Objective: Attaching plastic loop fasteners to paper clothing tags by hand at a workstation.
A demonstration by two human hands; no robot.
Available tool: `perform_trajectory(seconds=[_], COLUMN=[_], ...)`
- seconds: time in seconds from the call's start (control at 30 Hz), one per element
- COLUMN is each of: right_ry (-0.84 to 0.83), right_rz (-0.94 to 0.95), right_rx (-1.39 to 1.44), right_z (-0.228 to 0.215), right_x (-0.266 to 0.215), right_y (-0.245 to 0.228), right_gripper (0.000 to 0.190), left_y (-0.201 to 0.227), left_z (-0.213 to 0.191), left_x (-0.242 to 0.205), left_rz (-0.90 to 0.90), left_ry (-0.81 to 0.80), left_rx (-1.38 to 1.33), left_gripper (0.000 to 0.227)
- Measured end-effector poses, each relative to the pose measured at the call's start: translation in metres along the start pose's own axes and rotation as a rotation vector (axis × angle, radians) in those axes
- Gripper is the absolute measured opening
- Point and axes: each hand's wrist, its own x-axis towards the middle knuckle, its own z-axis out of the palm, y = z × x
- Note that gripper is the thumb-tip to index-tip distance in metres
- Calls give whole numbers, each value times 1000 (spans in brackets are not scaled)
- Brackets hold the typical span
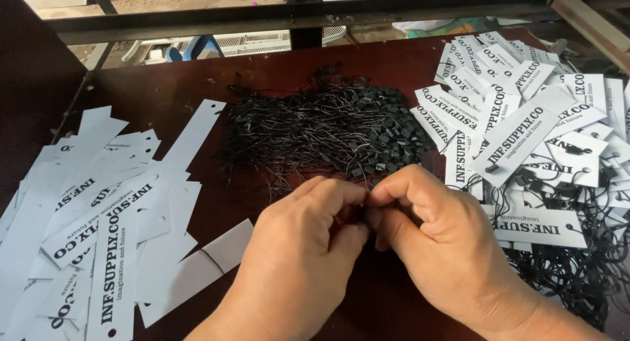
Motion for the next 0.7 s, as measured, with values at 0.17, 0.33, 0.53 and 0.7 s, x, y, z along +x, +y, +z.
perform_trajectory(seconds=[0.17,0.33,0.53,0.7], right_ry=[7,163,150,89], right_rz=[0,-434,-864,-748], right_rx=[-69,-71,-167,-132], right_z=[0,1,6,6], right_x=[0,-2,-8,-8], right_y=[-1,2,-1,6], right_gripper=[8,19,27,31], left_y=[-10,-10,-11,3], left_z=[2,-3,-2,-11], left_x=[-2,-1,-3,2], left_rz=[-23,-162,-56,-438], left_ry=[10,120,151,-56], left_rx=[40,15,9,-57], left_gripper=[4,5,5,10])
